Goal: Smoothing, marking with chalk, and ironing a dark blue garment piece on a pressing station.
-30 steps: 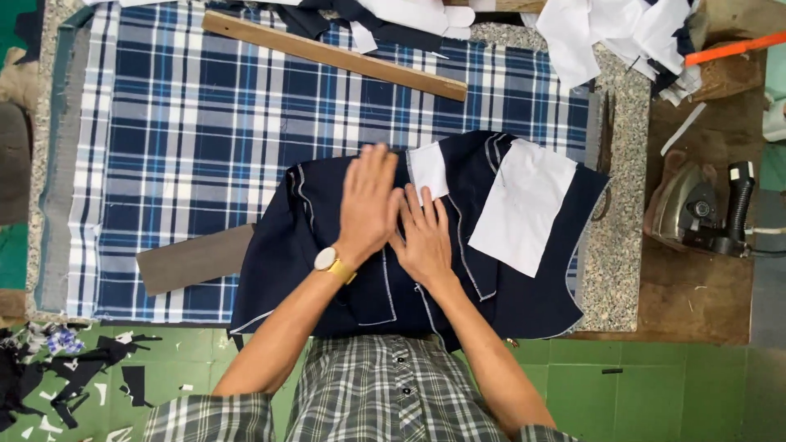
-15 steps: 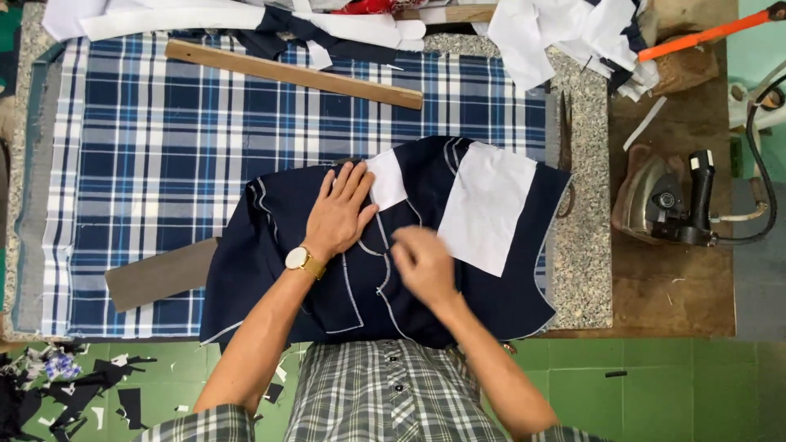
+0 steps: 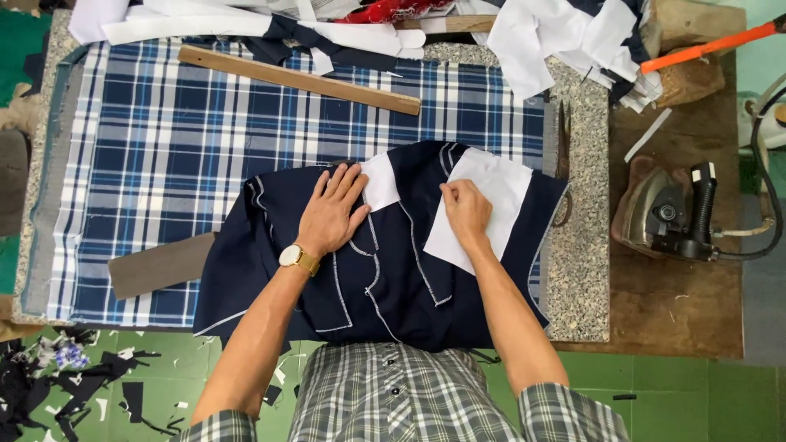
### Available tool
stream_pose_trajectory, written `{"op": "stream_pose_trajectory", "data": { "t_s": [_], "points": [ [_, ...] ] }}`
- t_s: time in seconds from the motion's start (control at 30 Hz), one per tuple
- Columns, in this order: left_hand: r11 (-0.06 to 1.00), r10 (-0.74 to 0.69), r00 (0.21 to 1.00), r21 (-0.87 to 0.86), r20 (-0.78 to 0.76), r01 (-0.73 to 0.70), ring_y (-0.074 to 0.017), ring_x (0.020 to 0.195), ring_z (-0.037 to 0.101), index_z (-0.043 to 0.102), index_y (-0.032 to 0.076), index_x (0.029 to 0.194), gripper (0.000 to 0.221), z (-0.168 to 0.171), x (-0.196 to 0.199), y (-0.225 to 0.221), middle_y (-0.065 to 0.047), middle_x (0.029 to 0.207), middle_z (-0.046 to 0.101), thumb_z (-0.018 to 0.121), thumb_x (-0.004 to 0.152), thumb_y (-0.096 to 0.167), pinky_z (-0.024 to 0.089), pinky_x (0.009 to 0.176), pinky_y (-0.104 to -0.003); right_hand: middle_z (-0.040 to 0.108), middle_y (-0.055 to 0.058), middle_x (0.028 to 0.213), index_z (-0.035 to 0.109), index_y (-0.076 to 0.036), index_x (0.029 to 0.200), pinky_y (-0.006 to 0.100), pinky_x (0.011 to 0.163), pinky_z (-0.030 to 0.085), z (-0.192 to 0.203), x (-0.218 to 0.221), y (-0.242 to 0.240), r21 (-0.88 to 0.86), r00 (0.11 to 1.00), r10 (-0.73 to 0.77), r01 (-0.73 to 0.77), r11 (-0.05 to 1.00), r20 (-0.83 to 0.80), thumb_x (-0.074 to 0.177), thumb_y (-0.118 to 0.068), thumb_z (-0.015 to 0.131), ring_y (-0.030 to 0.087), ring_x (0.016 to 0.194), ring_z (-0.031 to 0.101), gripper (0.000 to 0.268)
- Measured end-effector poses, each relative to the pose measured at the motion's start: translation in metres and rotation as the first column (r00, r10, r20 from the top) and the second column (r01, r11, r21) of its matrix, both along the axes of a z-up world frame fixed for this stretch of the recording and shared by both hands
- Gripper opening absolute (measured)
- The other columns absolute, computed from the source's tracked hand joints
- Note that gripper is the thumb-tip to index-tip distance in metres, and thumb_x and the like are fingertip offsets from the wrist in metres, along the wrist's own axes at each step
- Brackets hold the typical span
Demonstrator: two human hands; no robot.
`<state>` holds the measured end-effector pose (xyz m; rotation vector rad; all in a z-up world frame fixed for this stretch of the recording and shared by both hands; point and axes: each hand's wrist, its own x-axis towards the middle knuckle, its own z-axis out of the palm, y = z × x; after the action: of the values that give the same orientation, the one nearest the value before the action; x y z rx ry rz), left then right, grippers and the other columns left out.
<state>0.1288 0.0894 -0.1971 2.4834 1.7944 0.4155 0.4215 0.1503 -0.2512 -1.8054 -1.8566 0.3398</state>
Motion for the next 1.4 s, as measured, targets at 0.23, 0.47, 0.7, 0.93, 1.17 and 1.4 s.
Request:
{"op": "stream_pose_trajectory", "data": {
  "t_s": [0.23,0.47,0.7,0.93,1.17,1.4],
  "points": [
    [1.0,0.014,1.0,0.011,0.014,-0.014,-0.0256,0.154,0.032,0.048,0.019,0.154,0.061,0.002,0.0,-0.003,-0.006,0.163,0.042,0.042,0.107,0.056,0.018,0.127,-0.048,0.066,0.005,0.088,0.068,-0.016,0.101,0.041,0.081,0.053,0.009,0.117,-0.073,0.163,0.949,-0.314,0.312,0.936,-0.017,0.109,-0.033,0.062,0.032,0.085,0.066,0.02],
    [1.0,-0.001,0.999,-0.009,-0.043,0.001,-0.0246,0.154,0.033,0.049,0.019,0.153,0.059,0.009,-0.001,-0.001,-0.005,0.163,0.044,0.04,0.107,0.056,0.018,0.128,-0.047,0.068,0.013,0.093,0.071,-0.005,0.104,0.048,0.081,0.056,-0.037,0.141,-0.095,0.052,0.908,-0.409,0.406,0.912,0.094,0.091,-0.04,0.082,0.038,0.09,0.071,0.038],
    [0.999,0.002,0.997,-0.04,-0.073,-0.005,-0.0247,0.155,0.031,0.046,0.019,0.155,0.06,0.008,-0.003,-0.001,-0.005,0.165,0.039,0.036,0.108,0.056,0.016,0.128,-0.047,0.072,0.022,0.087,0.069,-0.009,0.114,0.056,0.072,0.054,-0.001,0.15,-0.047,0.133,0.907,-0.406,0.419,0.898,-0.112,0.103,-0.022,0.072,0.048,0.084,0.071,0.017],
    [0.999,-0.011,0.995,-0.039,-0.096,0.007,-0.0255,0.155,0.031,0.045,0.018,0.156,0.061,0.008,-0.004,0.0,-0.006,0.166,0.039,0.037,0.108,0.056,0.017,0.128,-0.047,0.074,0.011,0.079,0.067,-0.019,0.112,0.047,0.067,0.059,-0.006,0.217,-0.001,0.263,0.864,-0.498,0.465,0.845,0.072,0.108,-0.037,0.068,0.037,0.071,0.074,0.018],
    [1.0,-0.002,0.994,-0.015,-0.107,0.0,-0.0253,0.154,0.032,0.046,0.019,0.156,0.061,0.003,-0.004,0.0,-0.005,0.165,0.04,0.038,0.107,0.056,0.018,0.128,-0.047,0.07,0.015,0.097,0.066,-0.004,0.127,0.039,0.063,0.057,0.021,0.225,-0.008,0.293,0.942,-0.33,0.299,0.908,0.062,0.112,-0.03,0.067,0.029,0.078,0.071,0.03],
    [1.0,0.016,0.992,0.007,-0.126,-0.015,-0.0251,0.155,0.032,0.045,0.02,0.156,0.061,0.001,-0.003,-0.001,-0.005,0.165,0.04,0.037,0.108,0.056,0.017,0.128,-0.047,0.063,-0.002,0.099,0.075,-0.019,0.107,0.036,0.084,0.046,0.022,0.187,0.01,0.378,0.975,-0.003,-0.083,0.922,0.221,0.094,-0.028,0.083,0.022,0.092,0.066,0.019]
  ]
}}
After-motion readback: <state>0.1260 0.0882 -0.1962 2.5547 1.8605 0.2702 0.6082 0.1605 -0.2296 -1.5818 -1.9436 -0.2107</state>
